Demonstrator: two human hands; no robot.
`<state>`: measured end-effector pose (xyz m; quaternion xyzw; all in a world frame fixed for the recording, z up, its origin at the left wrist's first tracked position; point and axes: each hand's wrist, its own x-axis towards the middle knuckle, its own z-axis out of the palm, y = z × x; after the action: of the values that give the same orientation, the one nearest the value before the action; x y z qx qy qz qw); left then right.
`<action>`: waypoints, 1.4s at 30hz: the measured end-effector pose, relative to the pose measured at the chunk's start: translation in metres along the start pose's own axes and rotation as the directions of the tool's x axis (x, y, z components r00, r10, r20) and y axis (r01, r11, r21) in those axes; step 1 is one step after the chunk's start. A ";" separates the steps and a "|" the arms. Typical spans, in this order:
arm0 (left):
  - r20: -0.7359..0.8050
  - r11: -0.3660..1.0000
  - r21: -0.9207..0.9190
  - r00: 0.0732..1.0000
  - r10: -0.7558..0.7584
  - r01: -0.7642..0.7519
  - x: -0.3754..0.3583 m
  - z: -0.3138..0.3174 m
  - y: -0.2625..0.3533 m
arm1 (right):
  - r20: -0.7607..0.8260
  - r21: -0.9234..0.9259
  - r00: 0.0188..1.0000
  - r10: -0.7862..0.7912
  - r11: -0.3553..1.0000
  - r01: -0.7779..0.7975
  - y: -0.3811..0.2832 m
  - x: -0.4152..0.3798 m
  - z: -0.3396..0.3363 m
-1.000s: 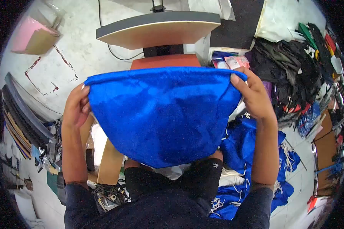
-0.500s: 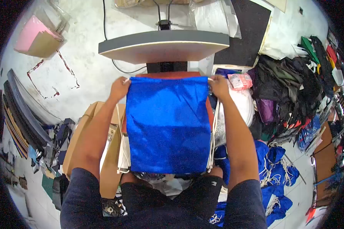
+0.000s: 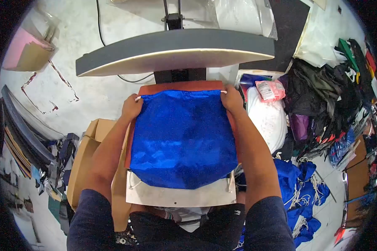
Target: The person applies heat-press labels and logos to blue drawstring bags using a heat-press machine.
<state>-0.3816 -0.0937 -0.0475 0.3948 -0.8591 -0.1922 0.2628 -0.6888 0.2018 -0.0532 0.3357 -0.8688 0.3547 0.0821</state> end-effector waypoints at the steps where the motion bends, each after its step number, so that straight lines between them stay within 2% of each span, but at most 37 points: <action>1: 0.011 1.000 0.006 1.000 -0.007 0.006 -0.004 -0.003 0.000 | 0.015 -0.005 1.000 -0.014 1.000 0.014 -0.005 -0.006 -0.005; 2: 0.020 1.000 -0.017 1.000 0.001 0.000 -0.009 -0.012 0.004 | 0.025 -0.003 1.000 -0.004 1.000 0.004 -0.004 -0.006 -0.008; 4: 0.057 0.999 -0.025 0.998 -0.035 0.036 -0.026 -0.020 0.000 | 0.021 -0.047 0.989 -0.149 0.988 0.150 0.001 -0.014 -0.011; 6: -0.046 0.992 -0.072 0.994 0.104 -0.107 -0.029 -0.024 -0.013 | -0.049 -0.019 0.937 -0.346 0.938 0.345 0.013 -0.020 -0.010; 7: -0.026 0.995 -0.056 0.997 0.076 -0.077 -0.039 -0.028 -0.019 | -0.110 -0.003 0.936 -0.334 0.942 0.336 0.011 -0.029 -0.016; 8: -0.167 0.979 -0.121 0.976 0.140 -0.162 -0.052 -0.032 -0.023 | -0.168 0.010 0.932 -0.320 0.945 0.326 0.005 -0.037 -0.025; 9: -0.320 0.949 -0.175 0.926 0.198 -0.264 -0.059 -0.039 -0.024 | -0.224 0.155 0.940 -0.258 0.943 0.295 -0.007 -0.054 -0.039; 10: -0.316 0.952 -0.174 0.930 0.188 -0.252 -0.072 -0.051 -0.028 | -0.277 0.292 0.943 -0.186 0.918 0.267 -0.016 -0.080 -0.057; 11: -0.140 0.941 -0.316 0.987 0.081 -0.122 -0.097 -0.068 -0.034 | -0.199 0.373 0.975 -0.103 0.911 0.173 -0.013 -0.106 -0.075; 12: 0.048 0.903 -0.428 0.999 -0.006 0.026 -0.122 -0.085 -0.034 | -0.118 0.445 0.993 -0.026 0.892 0.076 -0.009 -0.135 -0.095; 14: 0.134 0.920 -0.358 0.984 -0.120 0.161 -0.180 -0.117 -0.018 | -0.125 0.373 0.987 0.097 0.927 -0.044 -0.019 -0.200 -0.122; 15: 0.130 0.895 -0.409 0.982 -0.139 0.180 -0.206 -0.123 -0.015 | -0.051 0.390 0.985 0.166 0.911 -0.133 -0.012 -0.231 -0.129; 18: 0.096 0.829 -0.528 0.983 -0.160 0.186 -0.270 -0.117 -0.007 | 0.248 0.494 0.923 0.295 0.781 -0.383 0.014 -0.300 -0.126; 19: 0.084 0.850 -0.506 0.989 -0.123 0.148 -0.283 -0.114 -0.004 | 0.272 0.511 0.907 0.321 0.751 -0.419 0.013 -0.309 -0.118; 20: 0.080 0.747 -0.646 0.987 -0.137 0.156 -0.292 -0.100 -0.006 | 0.293 0.527 0.890 0.349 0.718 -0.455 0.006 -0.319 -0.111; 22: 0.164 0.804 -0.540 0.968 -0.191 0.250 -0.305 -0.092 0.002 | 0.299 0.585 0.928 0.225 0.724 -0.364 0.004 -0.326 -0.094; 23: 0.159 0.805 -0.542 0.970 -0.182 0.240 -0.310 -0.078 0.002 | 0.315 0.570 0.923 0.222 0.733 -0.371 0.004 -0.326 -0.087; 25: -0.023 0.621 -0.778 0.984 -0.174 0.091 -0.318 -0.050 0.001 | 0.327 0.561 0.920 0.213 0.740 -0.371 0.003 -0.325 -0.076; 26: -0.036 0.622 -0.779 0.985 -0.169 0.078 -0.322 -0.049 0.004 | 0.337 0.572 0.915 0.222 0.723 -0.387 0.003 -0.323 -0.071; 28: 0.111 0.461 -0.863 0.967 -0.228 0.207 -0.327 -0.050 0.013 | 0.340 0.590 0.915 0.218 0.708 -0.388 -0.005 -0.320 -0.071; 30: 0.029 0.495 -0.859 0.977 -0.211 0.133 -0.329 -0.056 0.018 | 0.247 0.704 0.944 0.218 0.629 -0.329 -0.022 -0.322 -0.080; 32: 0.165 0.708 -0.659 0.968 -0.190 0.252 -0.329 -0.078 0.021 | 0.216 0.745 0.958 0.188 0.603 -0.286 -0.035 -0.319 -0.095; 34: 0.129 0.671 -0.702 0.970 -0.208 0.237 -0.319 -0.094 0.031 | 0.292 0.773 0.919 0.266 0.500 -0.390 -0.040 -0.319 -0.109; 35: 0.110 0.640 -0.742 0.978 -0.179 0.200 -0.308 -0.101 0.033 | 0.319 0.722 0.912 0.258 0.557 -0.410 -0.042 -0.312 -0.117; 36: 0.087 0.605 -0.779 0.985 -0.150 0.161 -0.297 -0.108 0.037 | 0.314 0.725 0.913 0.259 0.556 -0.407 -0.049 -0.304 -0.124; 37: 0.112 0.572 -0.792 0.972 -0.207 0.213 -0.286 -0.120 0.053 | 0.336 0.749 0.902 0.270 0.504 -0.430 -0.059 -0.294 -0.132; 38: 0.107 0.571 -0.795 0.974 -0.200 0.205 -0.275 -0.122 0.053 | 0.357 0.771 0.892 0.277 0.451 -0.449 -0.066 -0.283 -0.135; 40: 0.223 0.561 -0.779 0.960 -0.167 0.278 -0.253 -0.127 0.044 | 0.323 0.799 0.905 0.277 0.433 -0.418 -0.072 -0.266 -0.136; 41: 0.310 0.585 -0.742 0.942 -0.133 0.326 -0.241 -0.134 0.041 | 0.365 0.760 0.888 0.279 0.462 -0.457 -0.071 -0.257 -0.141; 42: 0.301 0.585 -0.748 0.946 -0.122 0.313 -0.232 -0.139 0.043 | 0.404 0.718 0.870 0.281 0.492 -0.492 -0.069 -0.245 -0.145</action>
<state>-0.1950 0.0967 0.0153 0.3184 -0.6549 -0.6220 0.2879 -0.4712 0.3917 -0.0012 0.1694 -0.6690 0.6742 -0.2629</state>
